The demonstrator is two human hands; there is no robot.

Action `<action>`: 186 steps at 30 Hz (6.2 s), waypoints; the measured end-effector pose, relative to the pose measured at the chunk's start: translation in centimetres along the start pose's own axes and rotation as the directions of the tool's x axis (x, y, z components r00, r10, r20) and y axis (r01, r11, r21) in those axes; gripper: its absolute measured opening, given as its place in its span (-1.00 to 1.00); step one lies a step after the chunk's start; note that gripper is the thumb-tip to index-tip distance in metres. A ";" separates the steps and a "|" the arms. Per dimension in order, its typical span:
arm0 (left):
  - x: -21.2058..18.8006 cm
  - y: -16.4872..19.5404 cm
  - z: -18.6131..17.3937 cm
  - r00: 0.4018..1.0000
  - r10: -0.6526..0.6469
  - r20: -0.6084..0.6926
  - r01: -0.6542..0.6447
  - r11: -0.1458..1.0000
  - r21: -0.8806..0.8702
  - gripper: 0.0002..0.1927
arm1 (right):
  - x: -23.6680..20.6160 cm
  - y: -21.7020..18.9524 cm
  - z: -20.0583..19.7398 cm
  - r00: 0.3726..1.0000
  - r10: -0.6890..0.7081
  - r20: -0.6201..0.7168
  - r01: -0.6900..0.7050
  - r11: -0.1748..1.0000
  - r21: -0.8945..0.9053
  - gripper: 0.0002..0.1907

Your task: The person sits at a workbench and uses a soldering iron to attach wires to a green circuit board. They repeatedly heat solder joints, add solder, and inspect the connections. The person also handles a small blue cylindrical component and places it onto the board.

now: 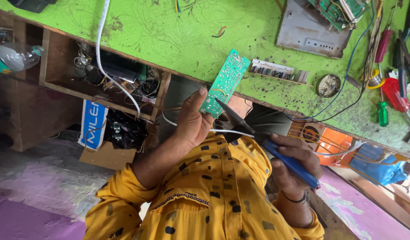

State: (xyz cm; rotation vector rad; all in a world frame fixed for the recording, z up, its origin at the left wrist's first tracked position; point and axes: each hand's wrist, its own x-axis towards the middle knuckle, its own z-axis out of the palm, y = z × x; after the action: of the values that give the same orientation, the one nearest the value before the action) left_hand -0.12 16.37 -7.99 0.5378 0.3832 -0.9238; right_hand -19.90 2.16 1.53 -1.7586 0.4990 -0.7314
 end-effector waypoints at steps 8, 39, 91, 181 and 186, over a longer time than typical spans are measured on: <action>-0.1 0.7 0.8 1.000 -0.008 -0.017 0.010 0.998 0.066 -0.77 | 0.2 -0.2 0.8 0.999 0.038 0.014 -0.038 0.999 0.006 -0.70; -0.6 0.6 -0.5 0.999 -0.005 0.034 0.001 0.994 0.108 -0.83 | 0.8 -2.8 -0.5 0.983 0.090 0.163 -0.073 0.992 -0.107 -0.77; -1.1 -2.1 -0.5 0.992 0.124 -0.005 -0.124 0.991 -0.046 -0.82 | -2.8 1.6 -0.6 0.988 0.152 0.008 -0.151 0.981 0.122 -0.67; 0.7 3.2 6.0 0.773 0.169 0.612 -0.605 -0.094 0.790 -0.70 | -1.6 0.0 -2.1 0.997 -0.070 -0.032 0.062 0.980 -0.188 -0.75; 0.4 3.5 6.2 0.803 0.182 0.567 -0.570 -0.042 0.821 -0.73 | -2.1 -0.1 -2.2 0.995 -0.081 -0.066 0.058 0.954 -0.295 -0.74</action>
State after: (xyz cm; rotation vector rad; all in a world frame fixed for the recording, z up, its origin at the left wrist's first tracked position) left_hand 3.57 14.17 -2.29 1.7070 -0.8577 -0.5204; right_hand -22.92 2.05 1.59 -2.0382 0.6262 -0.8094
